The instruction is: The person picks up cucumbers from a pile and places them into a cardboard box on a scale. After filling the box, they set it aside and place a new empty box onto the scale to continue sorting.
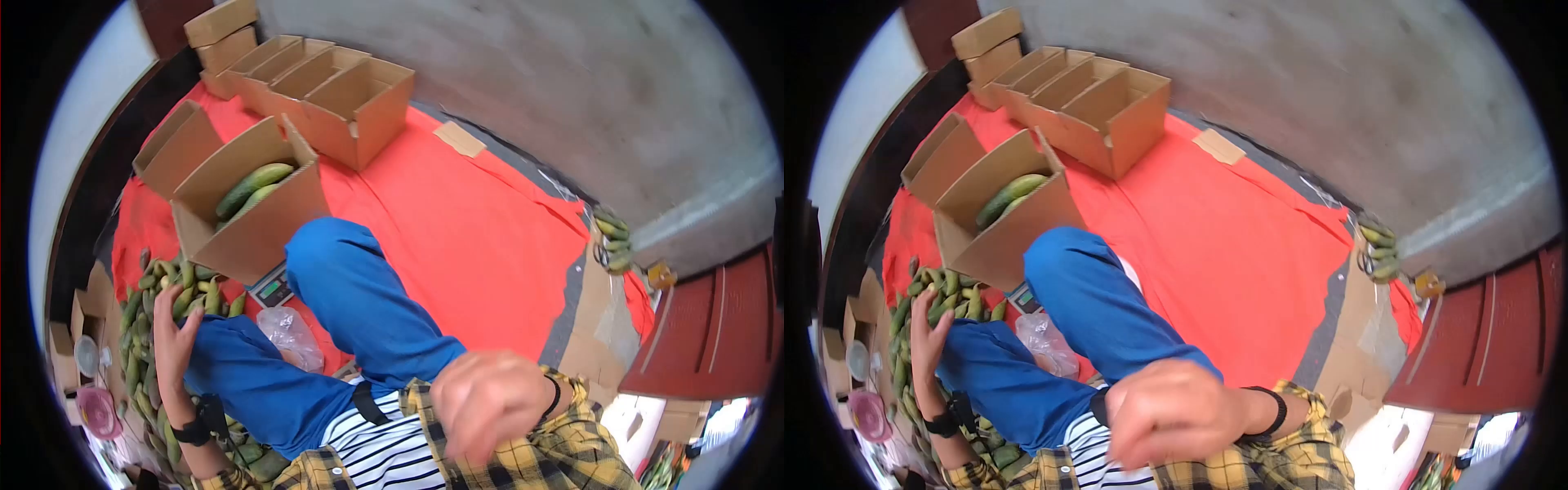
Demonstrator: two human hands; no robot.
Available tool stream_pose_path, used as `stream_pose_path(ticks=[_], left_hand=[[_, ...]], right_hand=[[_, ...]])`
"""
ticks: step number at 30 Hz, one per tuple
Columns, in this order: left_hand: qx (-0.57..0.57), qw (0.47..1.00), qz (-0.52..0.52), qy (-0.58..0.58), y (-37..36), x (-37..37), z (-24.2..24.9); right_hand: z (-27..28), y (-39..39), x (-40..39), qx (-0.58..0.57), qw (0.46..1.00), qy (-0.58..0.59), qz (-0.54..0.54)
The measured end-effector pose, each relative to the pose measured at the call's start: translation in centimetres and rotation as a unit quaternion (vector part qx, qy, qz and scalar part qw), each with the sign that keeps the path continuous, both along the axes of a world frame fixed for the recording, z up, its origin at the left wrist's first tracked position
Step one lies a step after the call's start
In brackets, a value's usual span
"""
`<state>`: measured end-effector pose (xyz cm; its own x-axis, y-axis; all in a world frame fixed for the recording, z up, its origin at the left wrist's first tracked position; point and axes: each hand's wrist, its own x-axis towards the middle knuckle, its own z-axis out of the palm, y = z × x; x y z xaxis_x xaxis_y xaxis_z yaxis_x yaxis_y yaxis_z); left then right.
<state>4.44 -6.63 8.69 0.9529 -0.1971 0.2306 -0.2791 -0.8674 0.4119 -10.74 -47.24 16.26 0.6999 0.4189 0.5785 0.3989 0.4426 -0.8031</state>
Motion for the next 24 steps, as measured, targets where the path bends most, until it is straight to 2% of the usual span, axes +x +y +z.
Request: stream_pose_path(ticks=[1,3,7,9,10,11,13,16,19,21,22,24], left_hand=[[0.001,1.0,0.016,-0.004,-1.1,0.5,1.0],[-0.195,0.979,0.014,0.056,-2.4,2.4,3.1],[-0.219,0.974,0.025,0.057,-2.9,8.0,3.9],[-0.187,0.981,0.022,0.041,-2.5,10.4,2.8],[-0.165,0.985,0.032,0.048,-1.3,13.1,1.3],[-0.168,0.984,0.041,0.051,-0.9,14.3,0.7],[-0.077,0.991,0.105,-0.002,0.2,16.0,-0.2],[-0.05,0.986,0.157,-0.024,4.5,18.9,-4.8],[-0.028,0.979,0.199,-0.023,5.5,19.4,-6.9],[-0.007,0.971,0.216,0.104,4.6,19.6,-6.3],[-0.068,0.96,0.222,0.154,4.9,20.2,-7.2],[-0.064,0.961,0.21,0.167,5.6,21.2,-8.6]], right_hand=[[-0.8,-0.2,0.4,0.017,0.997,0.059,-0.038],[-2.9,-0.2,1.2,0.055,0.977,0.17,-0.119],[-6.5,-2.3,5.9,0.029,0.964,0.241,-0.105],[-7.7,-2.8,8.3,-0.052,0.941,0.282,-0.177],[-8.5,-2.9,10.1,-0.114,0.916,0.269,-0.275],[-8.5,-2.8,11.5,-0.12,0.917,0.272,-0.268],[-8.4,-2.1,14.2,-0.18,0.866,0.296,-0.36],[-8.7,-4.4,18.7,-0.243,0.875,0.287,-0.305],[-8.8,-4.2,24.9,-0.257,0.887,0.299,-0.24],[-9.1,-2.3,29.7,-0.315,0.883,0.259,-0.235],[-9.9,-1.2,32.2,-0.396,0.852,0.218,-0.265],[-11.4,0.9,36.6,-0.542,0.771,0.141,-0.305]])
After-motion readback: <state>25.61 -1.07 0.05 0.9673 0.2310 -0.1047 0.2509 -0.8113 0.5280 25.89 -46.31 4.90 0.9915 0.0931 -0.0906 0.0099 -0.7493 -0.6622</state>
